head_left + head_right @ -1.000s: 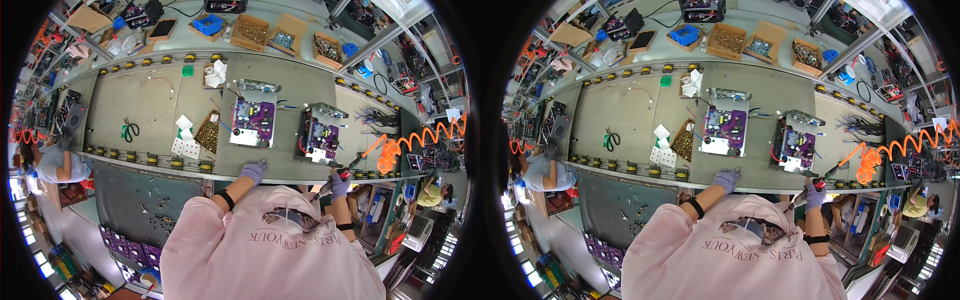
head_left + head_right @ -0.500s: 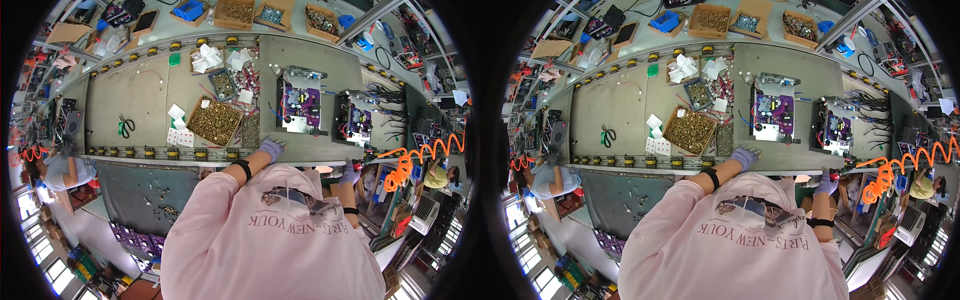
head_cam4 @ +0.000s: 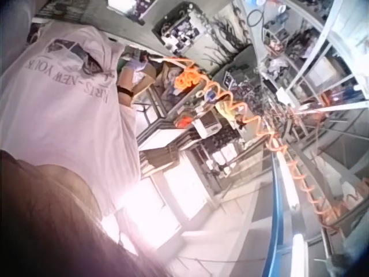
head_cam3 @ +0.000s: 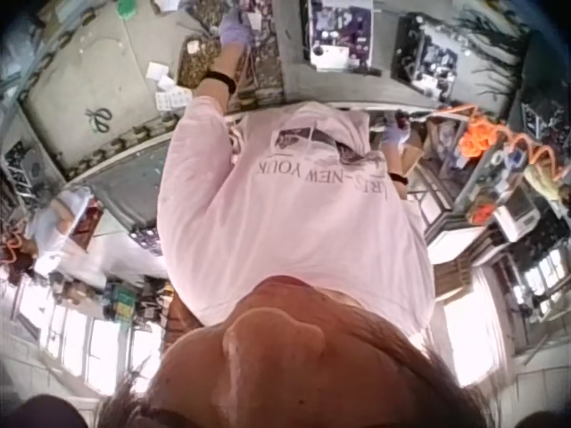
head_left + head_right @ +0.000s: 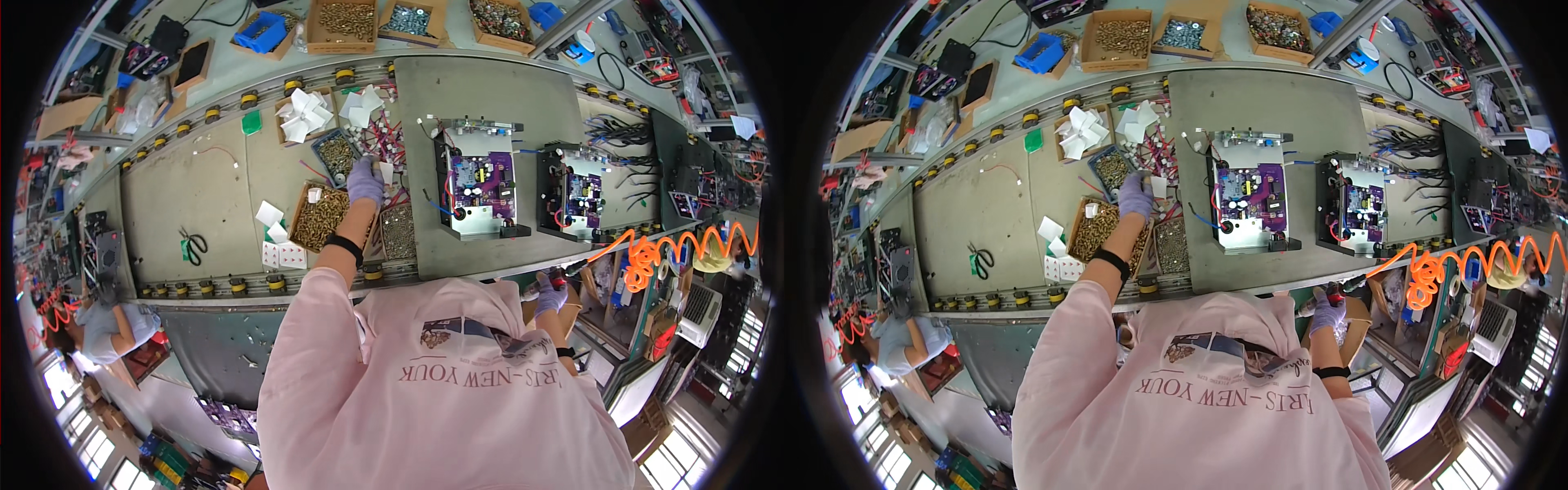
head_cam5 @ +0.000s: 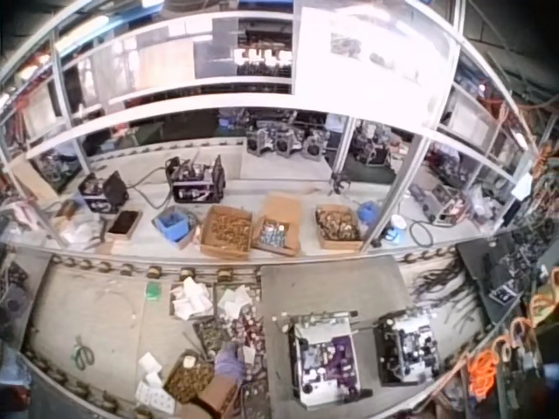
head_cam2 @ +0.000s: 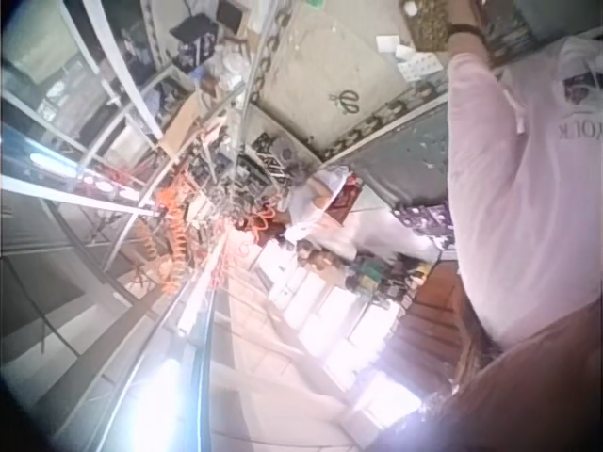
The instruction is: Assembling electronic components and securing them with an air screwdriver into metal power inverter housings.
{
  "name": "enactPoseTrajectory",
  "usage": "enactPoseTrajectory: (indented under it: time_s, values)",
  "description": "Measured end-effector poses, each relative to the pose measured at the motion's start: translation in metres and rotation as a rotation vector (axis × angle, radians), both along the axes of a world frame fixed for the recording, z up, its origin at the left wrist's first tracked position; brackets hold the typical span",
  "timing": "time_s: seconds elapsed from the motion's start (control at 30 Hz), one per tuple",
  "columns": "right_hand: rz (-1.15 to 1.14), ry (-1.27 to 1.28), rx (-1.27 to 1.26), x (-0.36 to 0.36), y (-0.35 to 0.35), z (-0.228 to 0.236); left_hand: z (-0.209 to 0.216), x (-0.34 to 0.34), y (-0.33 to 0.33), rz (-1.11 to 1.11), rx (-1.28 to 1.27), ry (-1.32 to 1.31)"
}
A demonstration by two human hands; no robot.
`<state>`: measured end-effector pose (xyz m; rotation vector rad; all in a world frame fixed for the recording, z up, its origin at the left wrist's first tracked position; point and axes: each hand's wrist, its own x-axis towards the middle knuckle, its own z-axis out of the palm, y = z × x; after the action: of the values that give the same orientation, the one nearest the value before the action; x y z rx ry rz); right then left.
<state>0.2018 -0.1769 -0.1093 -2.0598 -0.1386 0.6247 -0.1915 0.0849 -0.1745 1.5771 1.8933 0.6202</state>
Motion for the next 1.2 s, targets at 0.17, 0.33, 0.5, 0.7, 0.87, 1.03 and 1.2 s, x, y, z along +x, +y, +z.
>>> enactPoseTrajectory:
  time_s: [0.17, 0.33, 0.5, 0.7, 0.87, 1.03, 1.2]
  values:
    - [0.021, -0.072, -0.067, 0.001, -0.022, -0.001, -0.032, 0.017, 0.066, 0.027, -0.157, 0.311]
    - [-0.015, 0.003, -0.071, -0.004, -0.028, 0.012, -0.044, 0.019, 0.092, -0.250, -0.429, 0.471]
    - [-0.114, 0.043, -0.008, -0.014, -0.026, 0.015, -0.022, 0.013, 0.084, -0.366, -0.470, 0.433]
    - [-0.091, 0.041, -0.041, -0.002, -0.024, 0.007, 0.000, -0.018, 0.081, -0.117, -0.480, 0.328]
    - [-0.096, 0.079, 0.056, 0.015, -0.037, -0.012, 0.053, 0.006, 0.077, -0.196, -0.483, 0.649]
    - [-0.123, -0.057, -0.097, 0.019, -0.034, 0.005, 0.076, 0.008, 0.075, -0.399, -0.439, 0.998]
    - [-0.310, -0.061, -0.054, 0.046, -0.061, -0.016, -0.006, -0.022, 0.096, -0.317, -0.230, 0.620]
